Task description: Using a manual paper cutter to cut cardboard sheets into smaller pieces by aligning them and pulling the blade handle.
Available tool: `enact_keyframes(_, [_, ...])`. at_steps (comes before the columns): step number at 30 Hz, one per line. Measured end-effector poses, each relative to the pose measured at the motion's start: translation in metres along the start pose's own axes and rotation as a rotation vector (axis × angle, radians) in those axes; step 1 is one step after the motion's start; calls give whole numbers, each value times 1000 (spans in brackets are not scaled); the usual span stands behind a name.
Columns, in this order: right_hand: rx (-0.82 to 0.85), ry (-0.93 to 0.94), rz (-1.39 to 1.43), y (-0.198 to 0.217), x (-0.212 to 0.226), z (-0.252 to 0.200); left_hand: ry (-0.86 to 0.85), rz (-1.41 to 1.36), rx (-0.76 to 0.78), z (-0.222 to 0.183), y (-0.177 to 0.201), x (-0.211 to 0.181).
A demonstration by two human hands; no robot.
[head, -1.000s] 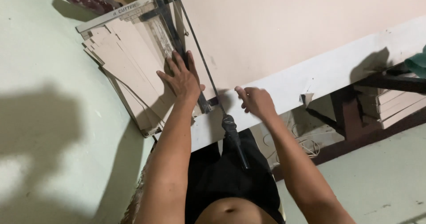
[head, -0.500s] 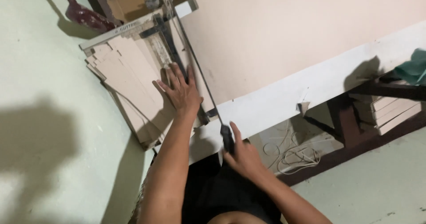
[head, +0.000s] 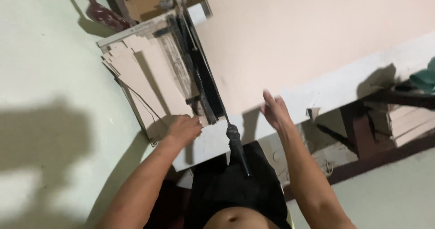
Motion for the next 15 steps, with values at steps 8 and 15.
enact_keyframes(8, [138,-50,-340,-27,-13,-34,401,-230,47,55,106,49])
enact_keyframes(15, [122,-58,-427,-53,-1,-15,632,-355,386,103,104,39])
Point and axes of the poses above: each hand's wrist, its own z-axis towards the middle knuckle, its own y-axis out of the back of the hand, x = y × z, the point moved 2 cm from there along z, towards the middle knuckle, and after that the axes turned 11 degrees about z, right-handed, at the moved point
